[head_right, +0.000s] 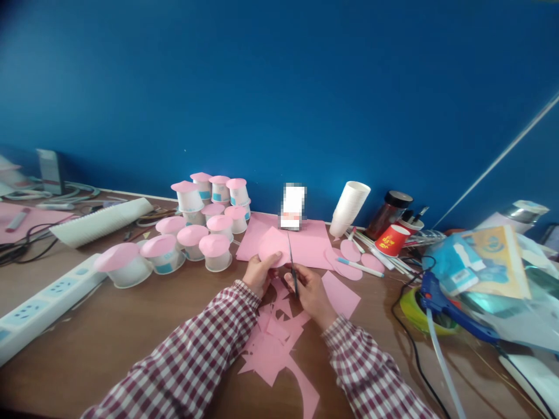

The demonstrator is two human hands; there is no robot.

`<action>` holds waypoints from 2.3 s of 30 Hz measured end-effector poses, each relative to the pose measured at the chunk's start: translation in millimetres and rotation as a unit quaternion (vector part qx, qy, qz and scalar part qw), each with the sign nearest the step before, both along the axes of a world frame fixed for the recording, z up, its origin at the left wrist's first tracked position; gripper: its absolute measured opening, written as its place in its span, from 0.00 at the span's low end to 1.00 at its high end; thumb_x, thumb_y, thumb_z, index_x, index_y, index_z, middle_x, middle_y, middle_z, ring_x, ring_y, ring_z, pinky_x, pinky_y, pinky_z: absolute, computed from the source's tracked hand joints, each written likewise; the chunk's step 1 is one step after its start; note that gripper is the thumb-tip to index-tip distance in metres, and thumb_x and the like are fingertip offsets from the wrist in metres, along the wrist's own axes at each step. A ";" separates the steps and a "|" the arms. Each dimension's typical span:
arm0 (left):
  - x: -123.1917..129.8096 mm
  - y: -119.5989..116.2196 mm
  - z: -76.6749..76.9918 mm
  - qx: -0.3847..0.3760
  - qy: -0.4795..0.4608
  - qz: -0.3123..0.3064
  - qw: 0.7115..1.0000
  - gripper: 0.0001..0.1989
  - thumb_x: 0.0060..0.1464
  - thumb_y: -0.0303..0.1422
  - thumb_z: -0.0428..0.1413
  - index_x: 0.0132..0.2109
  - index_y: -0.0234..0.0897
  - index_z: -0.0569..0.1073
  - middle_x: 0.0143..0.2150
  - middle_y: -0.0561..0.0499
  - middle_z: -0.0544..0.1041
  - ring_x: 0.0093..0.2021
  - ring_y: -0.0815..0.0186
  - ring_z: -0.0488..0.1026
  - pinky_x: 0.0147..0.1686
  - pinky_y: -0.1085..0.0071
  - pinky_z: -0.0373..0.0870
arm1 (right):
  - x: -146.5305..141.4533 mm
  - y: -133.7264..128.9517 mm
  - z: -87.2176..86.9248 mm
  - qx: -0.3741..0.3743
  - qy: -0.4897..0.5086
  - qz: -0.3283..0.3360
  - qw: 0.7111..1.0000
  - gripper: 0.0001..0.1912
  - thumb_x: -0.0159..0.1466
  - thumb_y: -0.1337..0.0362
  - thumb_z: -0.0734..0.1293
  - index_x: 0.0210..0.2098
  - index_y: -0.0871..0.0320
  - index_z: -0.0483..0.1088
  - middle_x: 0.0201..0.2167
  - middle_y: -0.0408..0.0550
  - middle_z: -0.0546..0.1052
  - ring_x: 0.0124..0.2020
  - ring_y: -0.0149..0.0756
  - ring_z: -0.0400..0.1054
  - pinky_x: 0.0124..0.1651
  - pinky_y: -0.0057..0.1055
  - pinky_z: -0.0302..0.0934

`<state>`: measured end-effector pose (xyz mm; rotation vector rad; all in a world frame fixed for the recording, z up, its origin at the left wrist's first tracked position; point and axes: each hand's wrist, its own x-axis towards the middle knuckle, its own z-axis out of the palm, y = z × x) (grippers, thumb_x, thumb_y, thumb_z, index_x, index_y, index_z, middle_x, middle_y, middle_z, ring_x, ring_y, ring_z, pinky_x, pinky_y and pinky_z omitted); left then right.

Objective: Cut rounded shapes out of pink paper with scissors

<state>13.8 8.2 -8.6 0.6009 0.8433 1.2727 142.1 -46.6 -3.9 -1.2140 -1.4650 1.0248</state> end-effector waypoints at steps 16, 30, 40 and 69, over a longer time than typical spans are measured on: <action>0.5 0.2 -2.1 0.006 -0.003 -0.009 1.000 0.19 0.34 0.36 0.69 0.30 0.28 0.72 0.20 0.52 0.70 0.17 0.75 0.62 0.15 0.76 0.57 | 1.3 0.0 -1.1 -0.002 0.011 0.002 1.000 0.20 0.61 0.51 0.66 0.44 0.60 0.71 0.21 0.40 0.65 0.23 0.30 0.60 0.28 0.29 0.58; 0.0 -0.7 1.2 -0.001 0.002 0.000 1.000 0.18 0.34 0.35 0.68 0.31 0.28 0.72 0.20 0.53 0.70 0.16 0.75 0.61 0.15 0.76 0.57 | 0.5 -0.7 0.3 0.001 0.004 0.004 1.000 0.20 0.61 0.51 0.66 0.44 0.61 0.71 0.22 0.41 0.67 0.23 0.30 0.61 0.27 0.28 0.58; -0.5 -0.4 -1.4 0.002 0.005 -0.008 1.000 0.18 0.36 0.35 0.67 0.32 0.28 0.72 0.20 0.53 0.69 0.16 0.76 0.61 0.15 0.76 0.57 | -0.7 -1.6 3.1 -0.003 -0.014 -0.009 1.000 0.21 0.60 0.51 0.66 0.44 0.61 0.71 0.20 0.41 0.67 0.22 0.31 0.61 0.27 0.29 0.59; -1.4 -0.9 2.2 0.003 0.026 -0.009 1.000 0.18 0.33 0.36 0.68 0.29 0.28 0.72 0.17 0.53 0.69 0.13 0.76 0.59 0.13 0.76 0.54 | 2.5 -0.4 -1.7 -0.001 -0.009 -0.001 1.000 0.21 0.62 0.51 0.65 0.45 0.61 0.71 0.21 0.41 0.67 0.23 0.32 0.61 0.28 0.29 0.60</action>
